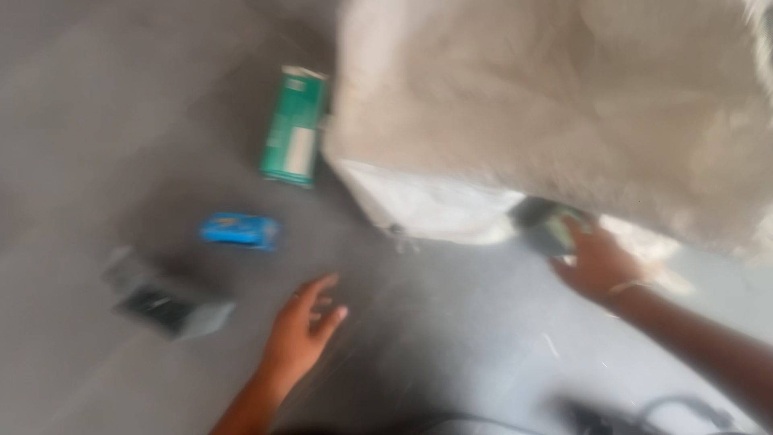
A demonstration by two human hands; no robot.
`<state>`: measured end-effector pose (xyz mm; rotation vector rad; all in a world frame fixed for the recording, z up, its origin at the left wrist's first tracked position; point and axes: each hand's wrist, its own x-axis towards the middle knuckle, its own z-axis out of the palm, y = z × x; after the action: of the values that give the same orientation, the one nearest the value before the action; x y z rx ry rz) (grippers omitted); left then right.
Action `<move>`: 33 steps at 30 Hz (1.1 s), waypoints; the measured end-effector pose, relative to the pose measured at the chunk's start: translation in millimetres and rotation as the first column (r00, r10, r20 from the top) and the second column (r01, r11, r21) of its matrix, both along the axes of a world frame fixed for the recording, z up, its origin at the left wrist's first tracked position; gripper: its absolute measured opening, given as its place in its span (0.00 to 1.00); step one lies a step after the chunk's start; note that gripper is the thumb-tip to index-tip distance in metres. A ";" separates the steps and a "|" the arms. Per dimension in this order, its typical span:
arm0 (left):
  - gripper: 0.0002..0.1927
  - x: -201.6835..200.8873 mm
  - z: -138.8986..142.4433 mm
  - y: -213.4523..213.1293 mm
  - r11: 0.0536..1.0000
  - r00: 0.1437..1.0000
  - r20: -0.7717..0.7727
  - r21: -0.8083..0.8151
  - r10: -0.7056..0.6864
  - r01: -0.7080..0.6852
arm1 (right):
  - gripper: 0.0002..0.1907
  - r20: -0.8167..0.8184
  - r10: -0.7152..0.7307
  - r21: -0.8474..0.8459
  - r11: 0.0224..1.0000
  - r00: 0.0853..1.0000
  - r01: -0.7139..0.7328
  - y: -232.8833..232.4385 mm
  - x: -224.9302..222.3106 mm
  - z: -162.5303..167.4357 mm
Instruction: The person sits on the floor and sorts small hardware items, including screws and white plastic wall anchors, into separate containers. They pour items from a blue box onto the floor, separate them by hand, and place them into grey plastic bins and a white paper box.
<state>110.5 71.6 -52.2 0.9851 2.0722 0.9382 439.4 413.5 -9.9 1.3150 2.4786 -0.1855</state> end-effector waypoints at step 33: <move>0.44 -118.8 88.6 9.0 0.158 0.382 -0.286 -0.581 0.879 -0.799 | 0.29 -0.424 -0.214 -0.809 0.528 0.880 -0.261 -139.1 -323.6 59.5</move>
<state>-8.3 80.6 36.4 -0.7827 2.5119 0.5656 115.8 274.3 49.6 0.8028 2.1385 -1.6878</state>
